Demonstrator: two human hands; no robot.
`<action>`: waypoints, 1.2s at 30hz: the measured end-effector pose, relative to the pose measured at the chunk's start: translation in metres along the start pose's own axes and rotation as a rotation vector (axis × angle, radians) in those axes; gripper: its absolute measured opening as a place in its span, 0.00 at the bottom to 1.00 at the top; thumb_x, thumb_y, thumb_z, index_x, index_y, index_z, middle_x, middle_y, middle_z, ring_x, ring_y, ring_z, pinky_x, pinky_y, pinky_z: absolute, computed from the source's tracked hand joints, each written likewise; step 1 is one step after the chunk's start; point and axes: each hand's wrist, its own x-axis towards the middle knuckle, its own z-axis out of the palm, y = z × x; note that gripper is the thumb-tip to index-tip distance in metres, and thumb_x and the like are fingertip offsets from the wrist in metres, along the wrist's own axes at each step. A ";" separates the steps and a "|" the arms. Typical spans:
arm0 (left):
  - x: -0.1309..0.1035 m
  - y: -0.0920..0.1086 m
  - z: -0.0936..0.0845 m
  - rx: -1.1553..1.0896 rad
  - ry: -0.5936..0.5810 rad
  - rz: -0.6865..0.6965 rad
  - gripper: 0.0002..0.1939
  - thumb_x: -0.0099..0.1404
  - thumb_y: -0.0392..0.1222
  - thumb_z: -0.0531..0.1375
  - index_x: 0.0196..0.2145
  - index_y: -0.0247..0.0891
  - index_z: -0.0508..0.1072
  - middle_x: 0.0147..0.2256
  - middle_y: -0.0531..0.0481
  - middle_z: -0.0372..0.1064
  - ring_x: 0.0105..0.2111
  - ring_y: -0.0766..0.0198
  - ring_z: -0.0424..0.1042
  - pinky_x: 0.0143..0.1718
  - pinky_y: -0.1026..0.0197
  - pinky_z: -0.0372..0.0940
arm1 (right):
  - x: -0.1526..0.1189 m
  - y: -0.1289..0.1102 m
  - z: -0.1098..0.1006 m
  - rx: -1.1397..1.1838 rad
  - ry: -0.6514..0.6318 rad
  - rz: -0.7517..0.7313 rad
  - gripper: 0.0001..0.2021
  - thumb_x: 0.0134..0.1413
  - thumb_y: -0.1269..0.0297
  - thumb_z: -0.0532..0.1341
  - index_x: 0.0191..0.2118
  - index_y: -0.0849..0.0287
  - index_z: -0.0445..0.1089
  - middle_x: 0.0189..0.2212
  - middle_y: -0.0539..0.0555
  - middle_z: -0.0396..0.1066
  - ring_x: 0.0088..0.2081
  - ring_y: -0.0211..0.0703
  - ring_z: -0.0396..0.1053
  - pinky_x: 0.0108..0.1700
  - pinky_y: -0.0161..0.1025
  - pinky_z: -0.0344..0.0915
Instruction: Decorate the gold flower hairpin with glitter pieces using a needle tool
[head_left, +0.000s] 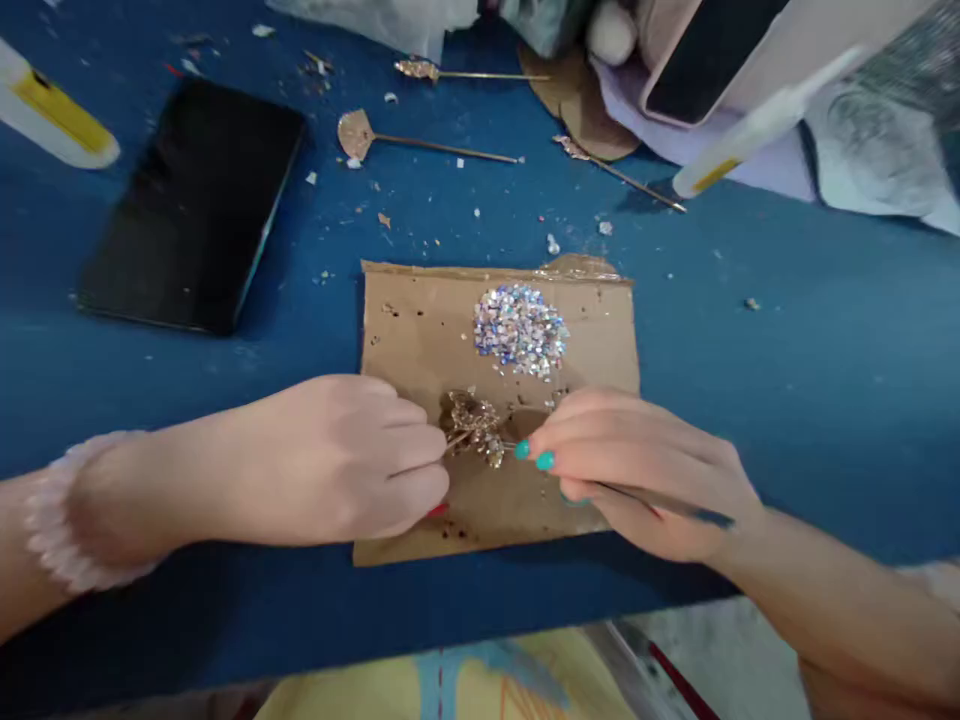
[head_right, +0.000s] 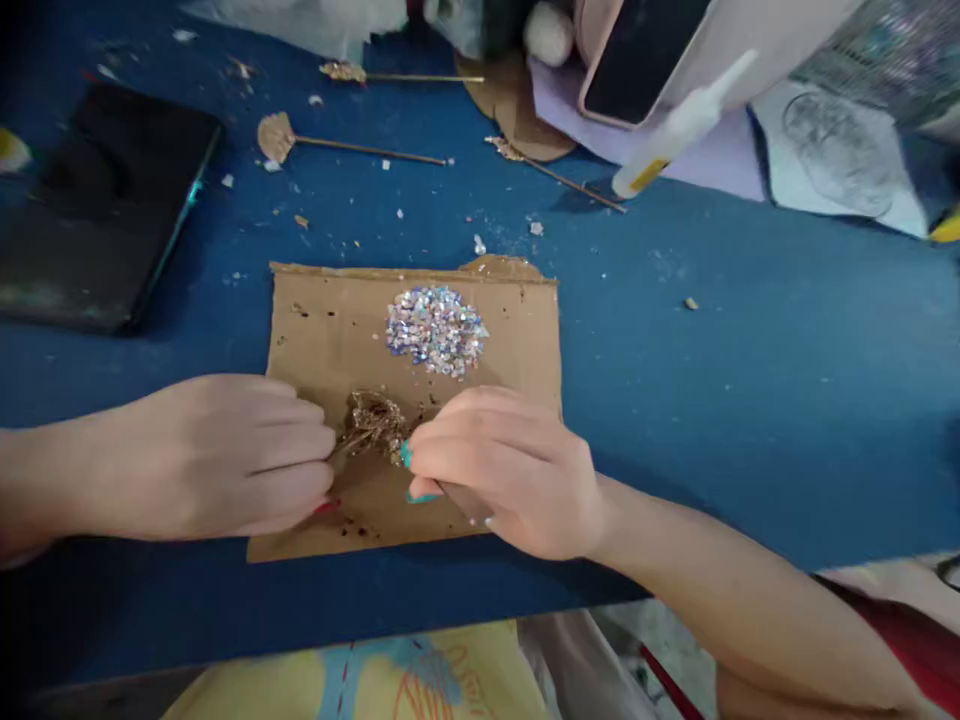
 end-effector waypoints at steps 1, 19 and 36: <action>0.000 -0.001 0.001 -0.003 0.007 0.000 0.16 0.76 0.33 0.52 0.27 0.40 0.62 0.25 0.54 0.58 0.25 0.61 0.56 0.28 0.54 0.47 | 0.000 0.001 0.000 -0.014 -0.005 0.000 0.07 0.63 0.83 0.60 0.43 0.67 0.72 0.32 0.57 0.80 0.39 0.38 0.79 0.45 0.37 0.79; 0.000 -0.003 0.004 -0.020 0.022 0.001 0.17 0.76 0.35 0.52 0.27 0.40 0.63 0.24 0.53 0.59 0.25 0.61 0.56 0.27 0.54 0.48 | 0.004 -0.002 -0.001 -0.095 -0.038 0.042 0.08 0.66 0.80 0.60 0.40 0.60 0.72 0.32 0.53 0.82 0.38 0.37 0.80 0.44 0.35 0.80; 0.000 -0.004 0.004 -0.019 0.024 0.003 0.17 0.76 0.35 0.52 0.27 0.40 0.63 0.24 0.53 0.58 0.25 0.61 0.55 0.27 0.54 0.47 | 0.004 -0.003 -0.002 -0.089 -0.049 0.054 0.07 0.66 0.79 0.61 0.39 0.61 0.72 0.32 0.53 0.82 0.37 0.37 0.80 0.43 0.36 0.80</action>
